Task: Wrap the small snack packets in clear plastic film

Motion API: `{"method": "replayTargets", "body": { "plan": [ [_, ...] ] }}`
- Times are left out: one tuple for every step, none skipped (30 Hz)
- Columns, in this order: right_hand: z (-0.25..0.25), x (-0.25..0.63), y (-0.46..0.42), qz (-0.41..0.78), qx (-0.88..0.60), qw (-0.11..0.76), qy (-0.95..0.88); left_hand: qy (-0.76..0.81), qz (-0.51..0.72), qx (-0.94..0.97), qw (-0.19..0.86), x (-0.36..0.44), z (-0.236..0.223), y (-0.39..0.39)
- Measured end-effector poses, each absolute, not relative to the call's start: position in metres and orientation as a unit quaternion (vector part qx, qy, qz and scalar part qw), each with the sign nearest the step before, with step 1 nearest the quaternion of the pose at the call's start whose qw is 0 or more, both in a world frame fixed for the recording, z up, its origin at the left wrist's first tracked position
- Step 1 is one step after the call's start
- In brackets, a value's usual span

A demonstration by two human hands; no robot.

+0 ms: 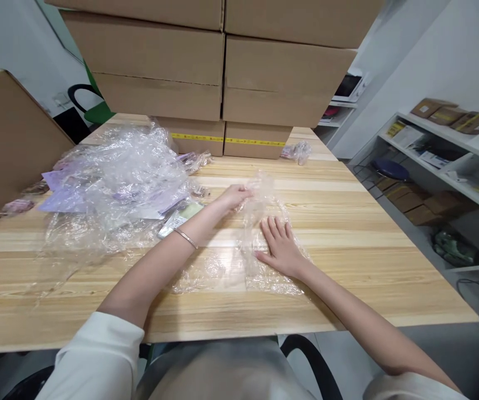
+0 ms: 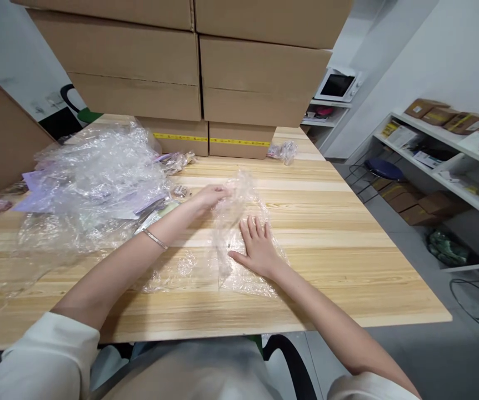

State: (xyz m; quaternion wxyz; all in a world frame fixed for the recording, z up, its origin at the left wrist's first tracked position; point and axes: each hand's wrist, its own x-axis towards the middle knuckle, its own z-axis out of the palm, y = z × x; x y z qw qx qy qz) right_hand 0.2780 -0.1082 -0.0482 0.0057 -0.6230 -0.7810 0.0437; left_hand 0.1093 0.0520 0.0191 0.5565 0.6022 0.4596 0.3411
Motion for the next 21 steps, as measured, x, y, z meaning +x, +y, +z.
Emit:
{"method": "replayTargets", "body": {
  "plan": [
    [-0.048, 0.277, -0.109, 0.05, -0.631, 0.001, -0.774, 0.469, 0.349, 0.619, 0.525, 0.105, 0.027, 0.06],
    [-0.048, 0.275, -0.11, 0.057, -0.638, -0.004, -0.768, 0.479, 0.361, 0.633, 0.49, 0.101, 0.035, 0.067],
    [-0.047, 0.274, -0.112, 0.063, -0.642, -0.008, -0.764, 0.487, 0.377, 0.642, 0.456, 0.096, 0.043, 0.072],
    [-0.045, 0.274, -0.113, 0.068, -0.646, -0.013, -0.76, 0.495, 0.395, 0.653, 0.416, 0.092, 0.051, 0.073],
    [-0.042, 0.274, -0.114, 0.074, -0.647, -0.02, -0.758, 0.499, 0.407, 0.673, 0.364, 0.088, 0.056, 0.069],
    [-0.037, 0.275, -0.115, 0.082, -0.649, -0.031, -0.756, 0.497, 0.41, 0.701, 0.305, 0.083, 0.059, 0.061],
    [-0.03, 0.278, -0.116, 0.091, -0.65, -0.047, -0.753, 0.487, 0.398, 0.745, 0.223, 0.079, 0.059, 0.047],
    [-0.021, 0.281, -0.115, 0.101, -0.653, -0.068, -0.747, 0.46, 0.361, 0.8, 0.136, 0.075, 0.056, 0.03],
    [-0.01, 0.285, -0.112, 0.11, -0.655, -0.095, -0.741, 0.421, 0.315, 0.846, 0.083, 0.071, 0.05, 0.01],
    [0.002, 0.289, -0.108, 0.12, -0.654, -0.126, -0.737, 0.375, 0.26, 0.888, 0.058, 0.066, 0.041, -0.011],
    [0.015, 0.292, -0.101, 0.128, -0.649, -0.153, -0.735, 0.327, 0.195, 0.923, 0.052, 0.061, 0.03, -0.031],
    [0.028, 0.292, -0.092, 0.126, -0.643, -0.166, -0.737, 0.305, 0.145, 0.94, 0.052, 0.055, 0.018, -0.05],
    [0.04, 0.29, -0.081, 0.115, -0.636, -0.16, -0.746, 0.302, 0.107, 0.945, 0.061, 0.048, 0.007, -0.065],
    [0.05, 0.284, -0.067, 0.093, -0.63, -0.132, -0.76, 0.301, 0.077, 0.947, 0.076, 0.042, -0.004, -0.076],
    [0.058, 0.275, -0.051, 0.06, -0.621, -0.083, -0.777, 0.296, 0.062, 0.949, 0.089, 0.035, -0.013, -0.084],
    [0.062, 0.262, -0.032, 0.027, -0.606, -0.028, -0.795, 0.295, 0.054, 0.948, 0.101, 0.03, -0.021, -0.088],
    [0.063, 0.246, -0.012, 0.013, -0.584, 0.019, -0.811, 0.293, 0.052, 0.948, 0.11, 0.026, -0.026, -0.09],
    [0.061, 0.229, 0.01, 0.02, -0.555, 0.048, -0.83, 0.291, 0.054, 0.948, 0.114, 0.022, -0.03, -0.09],
    [0.058, 0.212, 0.032, 0.025, -0.539, 0.058, -0.84, 0.291, 0.057, 0.948, 0.115, 0.02, -0.032, -0.089],
    [0.052, 0.195, 0.055, 0.026, -0.535, 0.063, -0.842, 0.291, 0.061, 0.948, 0.114, 0.019, -0.033, -0.088],
    [0.047, 0.18, 0.078, 0.026, -0.533, 0.068, -0.843, 0.29, 0.063, 0.948, 0.112, 0.019, -0.034, -0.086]
  ]
}}
